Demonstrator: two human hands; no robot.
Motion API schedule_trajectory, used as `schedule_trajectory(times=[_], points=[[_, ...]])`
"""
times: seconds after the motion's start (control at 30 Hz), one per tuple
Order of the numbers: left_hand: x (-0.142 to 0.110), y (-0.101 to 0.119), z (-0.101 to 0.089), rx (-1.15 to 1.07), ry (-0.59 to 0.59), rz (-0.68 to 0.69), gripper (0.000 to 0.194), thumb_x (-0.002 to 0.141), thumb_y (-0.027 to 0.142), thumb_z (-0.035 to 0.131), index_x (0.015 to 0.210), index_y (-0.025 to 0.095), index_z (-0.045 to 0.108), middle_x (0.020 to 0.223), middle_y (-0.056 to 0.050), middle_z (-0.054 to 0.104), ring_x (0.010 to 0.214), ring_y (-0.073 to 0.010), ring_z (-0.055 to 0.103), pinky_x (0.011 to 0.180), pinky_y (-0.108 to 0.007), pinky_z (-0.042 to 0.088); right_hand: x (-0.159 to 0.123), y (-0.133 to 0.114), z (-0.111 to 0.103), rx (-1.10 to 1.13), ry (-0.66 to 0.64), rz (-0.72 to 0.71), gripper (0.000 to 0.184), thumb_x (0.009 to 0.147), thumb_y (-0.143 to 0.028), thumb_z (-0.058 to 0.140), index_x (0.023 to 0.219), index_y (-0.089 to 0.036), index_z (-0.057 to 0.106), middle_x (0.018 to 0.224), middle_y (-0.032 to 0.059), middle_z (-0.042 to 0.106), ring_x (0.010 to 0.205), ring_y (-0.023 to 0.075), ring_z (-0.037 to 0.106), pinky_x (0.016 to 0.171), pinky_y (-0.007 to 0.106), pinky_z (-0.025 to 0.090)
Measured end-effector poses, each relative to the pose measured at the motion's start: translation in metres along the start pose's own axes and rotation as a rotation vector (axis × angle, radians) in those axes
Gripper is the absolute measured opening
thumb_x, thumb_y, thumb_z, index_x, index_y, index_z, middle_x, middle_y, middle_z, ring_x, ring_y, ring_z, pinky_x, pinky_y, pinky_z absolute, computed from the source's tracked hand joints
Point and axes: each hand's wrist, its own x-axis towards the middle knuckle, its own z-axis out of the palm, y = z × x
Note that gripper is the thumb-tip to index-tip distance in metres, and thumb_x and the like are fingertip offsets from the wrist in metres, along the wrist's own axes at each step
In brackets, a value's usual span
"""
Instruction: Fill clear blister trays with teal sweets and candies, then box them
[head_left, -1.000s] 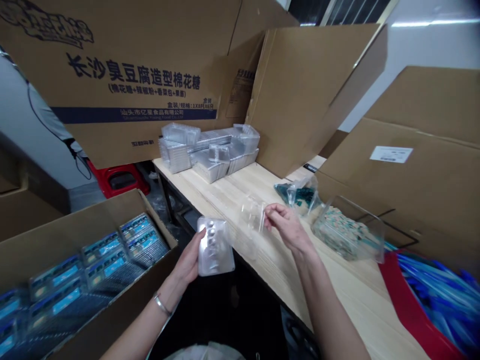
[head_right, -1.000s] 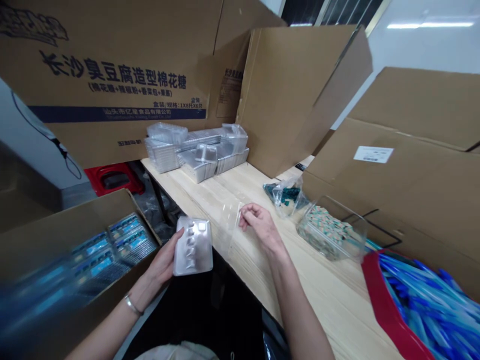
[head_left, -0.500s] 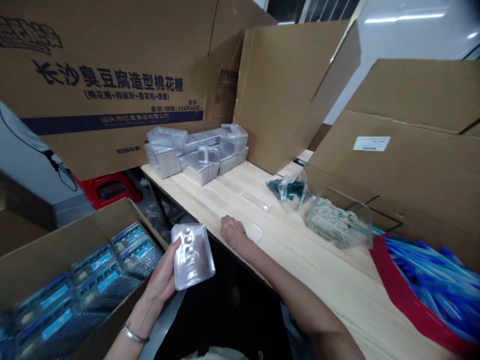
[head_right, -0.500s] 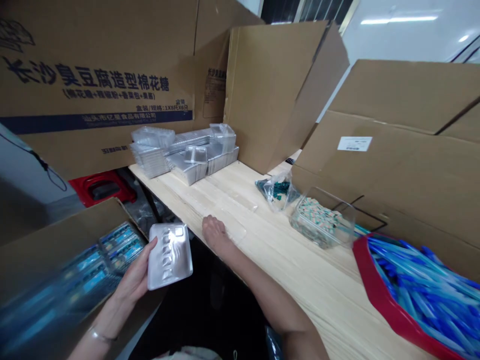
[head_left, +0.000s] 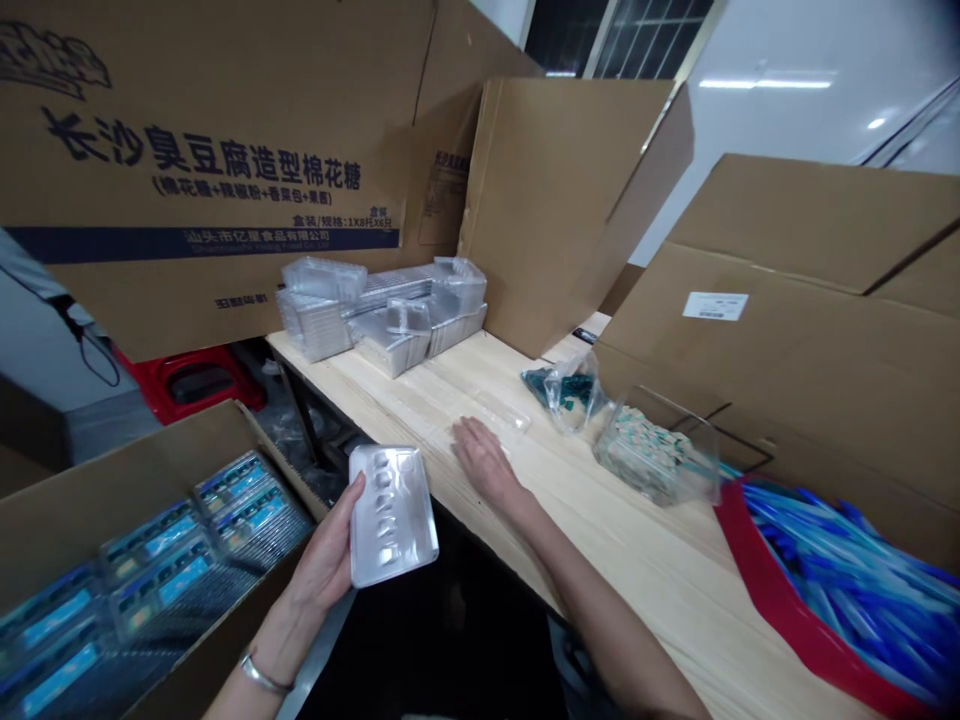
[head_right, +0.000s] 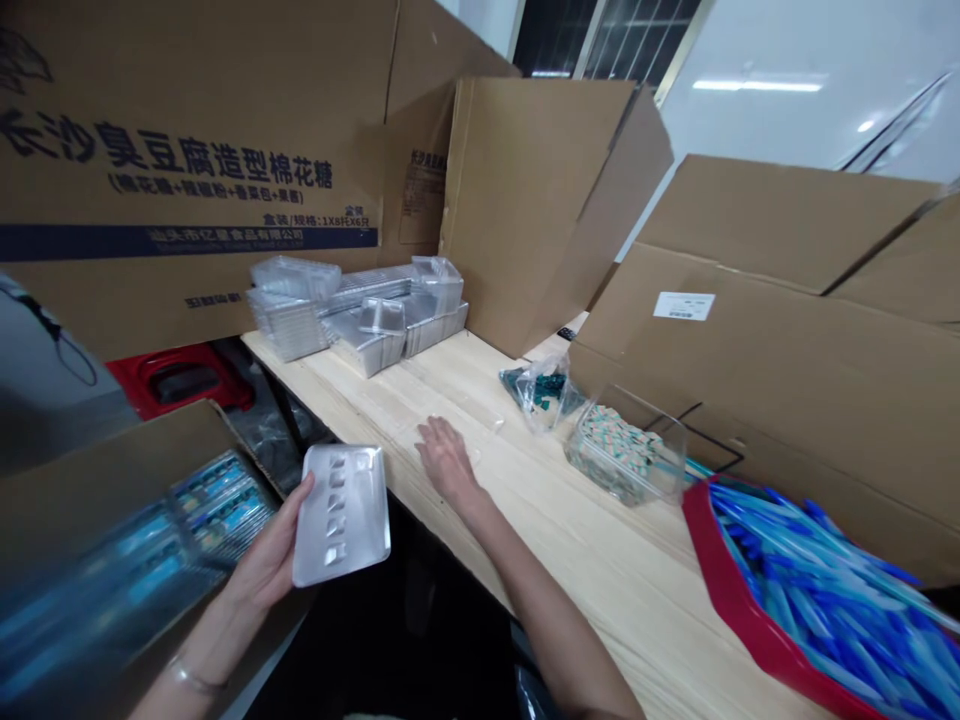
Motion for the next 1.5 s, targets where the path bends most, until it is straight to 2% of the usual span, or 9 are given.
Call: schedule_trajectory(times=[0.13, 0.3, 0.37, 0.47, 0.6, 0.73, 0.87, 1.03, 1.5], points=[[0.001, 0.0, 0.004, -0.019, -0.027, -0.002, 0.045, 0.08, 0.03, 0.062, 0.12, 0.011, 0.055, 0.098, -0.012, 0.07, 0.084, -0.0238, 0.068, 0.084, -0.04, 0.053, 0.009, 0.032, 0.001, -0.009, -0.058, 0.206, 0.059, 0.088, -0.049, 0.044, 0.135, -0.013, 0.043, 0.147, 0.0184, 0.028, 0.137, 0.0345, 0.019, 0.107, 0.051, 0.02], [0.001, -0.002, 0.016, -0.097, -0.129, -0.023, 0.043, 0.08, 0.032, 0.062, 0.117, 0.012, 0.057, 0.105, -0.012, 0.068, 0.092, -0.0225, 0.066, 0.09, -0.038, 0.049, 0.012, 0.043, 0.016, 0.146, -0.103, 0.16, 0.055, 0.092, -0.047, 0.035, 0.134, -0.012, 0.044, 0.142, 0.0181, 0.037, 0.134, 0.0297, 0.029, 0.107, 0.048, 0.023], [0.001, -0.004, 0.021, -0.111, -0.159, -0.003, 0.043, 0.08, 0.034, 0.062, 0.117, 0.013, 0.058, 0.106, -0.012, 0.068, 0.093, -0.022, 0.065, 0.09, -0.037, 0.049, 0.008, 0.031, 0.009, 0.226, 0.015, 0.12, 0.052, 0.09, -0.045, 0.04, 0.13, -0.012, 0.047, 0.139, 0.0186, 0.04, 0.132, 0.0295, 0.032, 0.107, 0.047, 0.026], [0.002, -0.007, 0.027, -0.1, -0.18, 0.047, 0.045, 0.079, 0.042, 0.061, 0.114, 0.013, 0.06, 0.102, -0.011, 0.068, 0.087, -0.0206, 0.066, 0.085, -0.035, 0.051, -0.005, -0.003, -0.019, 0.486, 0.207, 0.029, 0.04, 0.088, -0.043, 0.045, 0.114, -0.015, 0.058, 0.12, 0.0151, 0.057, 0.111, 0.0246, 0.053, 0.096, 0.041, 0.041], [0.002, -0.016, 0.04, -0.061, -0.148, 0.111, 0.048, 0.079, 0.048, 0.058, 0.107, 0.01, 0.062, 0.092, -0.011, 0.069, 0.08, -0.019, 0.065, 0.08, -0.033, 0.051, -0.027, -0.058, -0.051, 0.89, 0.081, 0.023, 0.026, 0.085, -0.04, 0.051, 0.093, -0.018, 0.062, 0.08, 0.0036, 0.065, 0.069, 0.0142, 0.061, 0.065, 0.027, 0.051], [-0.001, -0.031, 0.052, -0.023, -0.197, 0.247, 0.038, 0.08, 0.042, 0.059, 0.107, 0.015, 0.06, 0.095, -0.006, 0.067, 0.083, -0.0151, 0.063, 0.081, -0.028, 0.047, -0.037, -0.079, -0.057, 0.985, -0.01, 0.104, 0.019, 0.079, -0.036, 0.057, 0.086, -0.019, 0.061, 0.063, -0.0023, 0.06, 0.055, 0.0108, 0.055, 0.054, 0.022, 0.047], [-0.008, -0.043, 0.06, 0.102, -0.266, 0.302, 0.036, 0.082, 0.045, 0.056, 0.104, 0.017, 0.059, 0.082, -0.002, 0.062, 0.07, -0.0105, 0.057, 0.069, -0.023, 0.045, -0.042, -0.072, -0.057, 1.155, -0.071, 0.231, 0.018, 0.076, -0.035, 0.059, 0.079, -0.017, 0.057, 0.055, -0.005, 0.055, 0.045, 0.009, 0.051, 0.045, 0.021, 0.044], [-0.014, -0.051, 0.062, 0.186, -0.308, 0.254, 0.042, 0.078, 0.046, 0.059, 0.108, 0.017, 0.057, 0.072, 0.001, 0.055, 0.065, -0.0097, 0.05, 0.063, -0.022, 0.041, -0.056, -0.066, -0.063, 1.349, -0.08, 0.362, 0.019, 0.071, -0.033, 0.063, 0.075, -0.017, 0.055, 0.054, -0.0048, 0.057, 0.047, 0.0094, 0.054, 0.05, 0.023, 0.048], [-0.013, -0.064, 0.061, 0.332, -0.283, 0.261, 0.043, 0.078, 0.035, 0.063, 0.117, 0.019, 0.057, 0.105, -0.006, 0.064, 0.101, -0.0186, 0.057, 0.09, -0.026, 0.04, -0.076, -0.048, -0.062, 1.572, -0.202, 0.379, 0.023, 0.069, -0.035, 0.067, 0.076, -0.015, 0.058, 0.059, -0.0028, 0.061, 0.053, 0.0107, 0.059, 0.058, 0.026, 0.052]])
